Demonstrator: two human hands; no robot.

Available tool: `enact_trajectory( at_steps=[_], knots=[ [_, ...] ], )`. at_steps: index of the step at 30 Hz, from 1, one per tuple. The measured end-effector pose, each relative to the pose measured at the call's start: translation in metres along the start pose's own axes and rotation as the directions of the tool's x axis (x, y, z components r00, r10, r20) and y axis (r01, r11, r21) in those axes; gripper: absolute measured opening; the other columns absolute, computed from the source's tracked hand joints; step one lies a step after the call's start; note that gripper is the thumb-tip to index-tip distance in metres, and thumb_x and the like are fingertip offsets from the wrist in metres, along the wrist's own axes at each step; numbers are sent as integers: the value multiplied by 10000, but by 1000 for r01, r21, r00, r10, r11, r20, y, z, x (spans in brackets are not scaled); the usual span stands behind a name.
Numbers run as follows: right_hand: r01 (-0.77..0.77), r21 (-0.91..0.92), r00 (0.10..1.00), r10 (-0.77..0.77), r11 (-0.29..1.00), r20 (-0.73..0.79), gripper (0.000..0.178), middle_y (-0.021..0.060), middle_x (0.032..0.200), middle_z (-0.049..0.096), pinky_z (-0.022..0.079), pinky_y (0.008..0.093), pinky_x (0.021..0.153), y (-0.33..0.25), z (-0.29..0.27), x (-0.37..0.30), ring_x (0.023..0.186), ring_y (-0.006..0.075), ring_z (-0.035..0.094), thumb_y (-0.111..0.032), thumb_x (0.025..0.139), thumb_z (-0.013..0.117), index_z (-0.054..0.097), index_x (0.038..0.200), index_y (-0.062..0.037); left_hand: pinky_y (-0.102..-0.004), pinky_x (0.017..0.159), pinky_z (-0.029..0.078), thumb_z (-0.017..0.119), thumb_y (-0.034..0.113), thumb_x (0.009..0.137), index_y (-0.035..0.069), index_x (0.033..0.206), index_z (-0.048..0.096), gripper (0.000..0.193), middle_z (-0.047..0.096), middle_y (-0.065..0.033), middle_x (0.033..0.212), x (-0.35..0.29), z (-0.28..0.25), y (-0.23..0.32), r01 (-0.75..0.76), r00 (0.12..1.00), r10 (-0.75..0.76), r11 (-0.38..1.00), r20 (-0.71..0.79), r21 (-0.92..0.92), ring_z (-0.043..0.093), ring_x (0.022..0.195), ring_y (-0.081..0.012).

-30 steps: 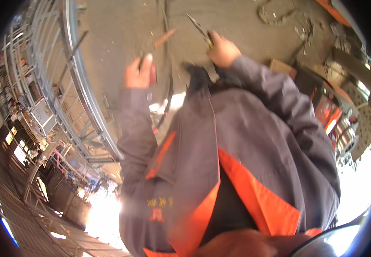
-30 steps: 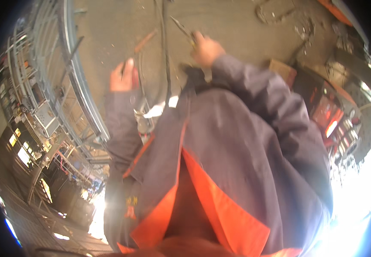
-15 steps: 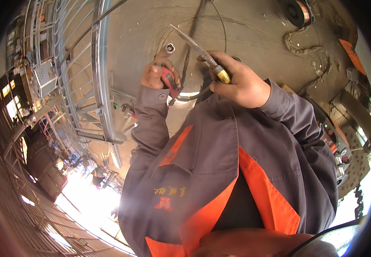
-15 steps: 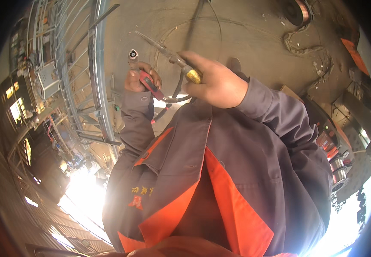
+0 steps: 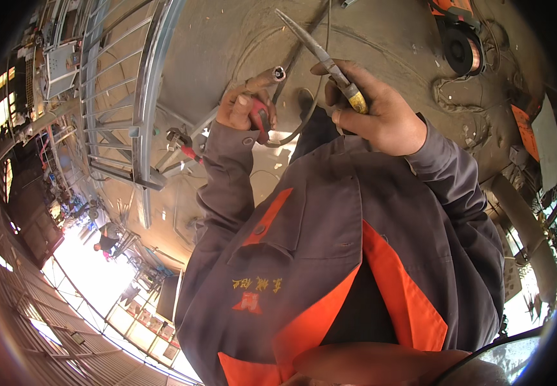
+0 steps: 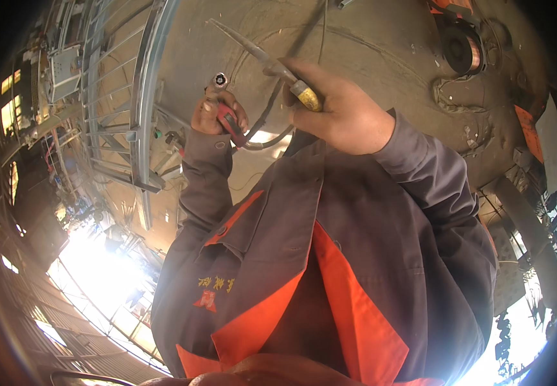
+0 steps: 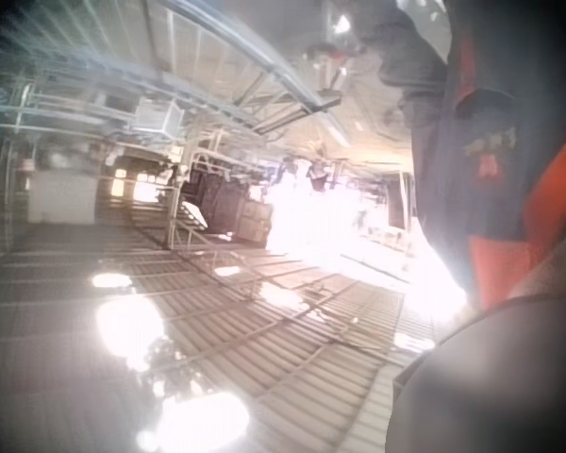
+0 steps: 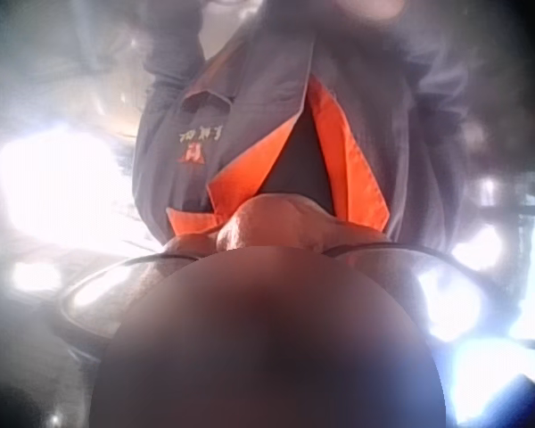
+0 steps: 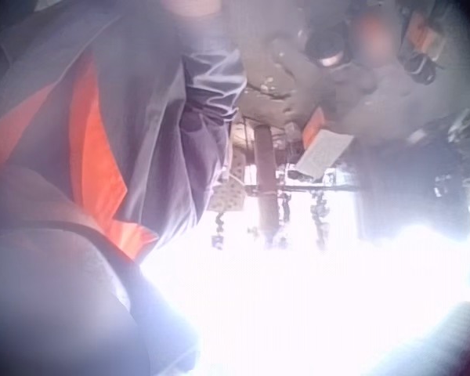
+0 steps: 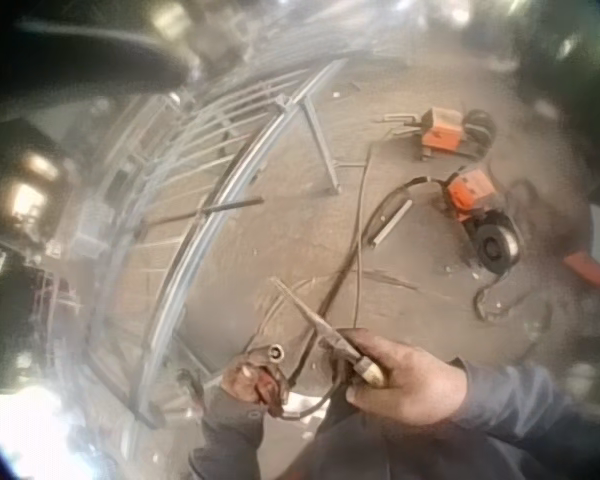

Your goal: The person welds multiple joints on a large metal frame using a welding torch, producing bright sparks. They reposition the torch and the frame several times to access different joints and briefly pause to adjust equipment.

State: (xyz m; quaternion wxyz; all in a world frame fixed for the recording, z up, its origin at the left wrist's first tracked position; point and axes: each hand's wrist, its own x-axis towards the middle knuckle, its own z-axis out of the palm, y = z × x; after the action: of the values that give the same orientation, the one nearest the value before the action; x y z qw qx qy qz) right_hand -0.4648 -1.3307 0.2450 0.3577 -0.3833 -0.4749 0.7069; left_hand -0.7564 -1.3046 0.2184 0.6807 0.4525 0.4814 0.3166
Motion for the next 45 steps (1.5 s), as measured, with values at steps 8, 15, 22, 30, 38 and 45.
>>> enact_trajectory(
  at_steps=[8, 15, 22, 30, 38, 45],
  knots=[
    [281, -625, 953, -286, 728, 96, 464, 148, 1082, 674, 545, 355, 790, -8, -5, -4, 930, 288, 682, -163, 916, 690, 584, 1343, -15, -366, 568, 514, 642, 787, 852, -3, 946, 561, 800, 603, -160, 668, -1, -13, -6, -27, 1000, 26, 998, -12, -53, 612, 605, -261],
    [79, -979, 955, -297, 188, 21, 595, 60, 1100, 690, 571, 398, 751, -42, -22, -23, 869, 285, 687, -103, 786, 715, 611, 1370, -143, -337, 594, 508, 644, 759, 875, -37, 1169, 600, 850, 614, -116, 697, 5, -15, -11, -27, 1000, 27, 997, -3, -66, 610, 628, -211],
    [-16, -982, 928, -368, -189, 56, 743, -16, 1161, 677, 557, 367, 811, -58, -47, -24, 894, 201, 652, -63, 716, 733, 580, 1433, -185, -321, 626, 511, 639, 714, 912, -44, 1171, 636, 800, 638, -108, 725, 16, -13, -3, 10, 992, -10, 1000, 125, 0, 613, 653, -185],
    [-87, -951, 857, -508, -298, 81, 738, -32, 1205, 666, 552, 375, 821, -77, -63, -31, 904, 198, 636, -55, 704, 745, 584, 1411, -189, -321, 619, 500, 637, 663, 938, -11, 1013, 610, 678, 636, -117, 723, 23, 7, 0, -3, 999, 3, 1000, 46, 6, 608, 646, -192],
    [-116, -917, 799, -585, -382, 142, 362, 11, 991, 641, 457, 368, 754, -89, -66, -33, 852, 197, 607, -218, 798, 684, 657, 1144, -116, -324, 635, 514, 648, 629, 950, -14, 999, 605, 646, 632, -120, 720, 28, 15, -2, 0, 999, 1, 1000, 52, -10, 609, 646, -195],
    [-126, -881, 797, -575, -456, 183, 400, 17, 1048, 612, 458, 393, 826, -93, -68, -33, 951, 222, 569, -225, 784, 668, 670, 1174, -137, -328, 625, 527, 658, 599, 961, -17, 1003, 605, 619, 641, -115, 727, 32, 17, -7, -5, 997, 6, 1000, 75, -16, 619, 646, -191]
  ],
)
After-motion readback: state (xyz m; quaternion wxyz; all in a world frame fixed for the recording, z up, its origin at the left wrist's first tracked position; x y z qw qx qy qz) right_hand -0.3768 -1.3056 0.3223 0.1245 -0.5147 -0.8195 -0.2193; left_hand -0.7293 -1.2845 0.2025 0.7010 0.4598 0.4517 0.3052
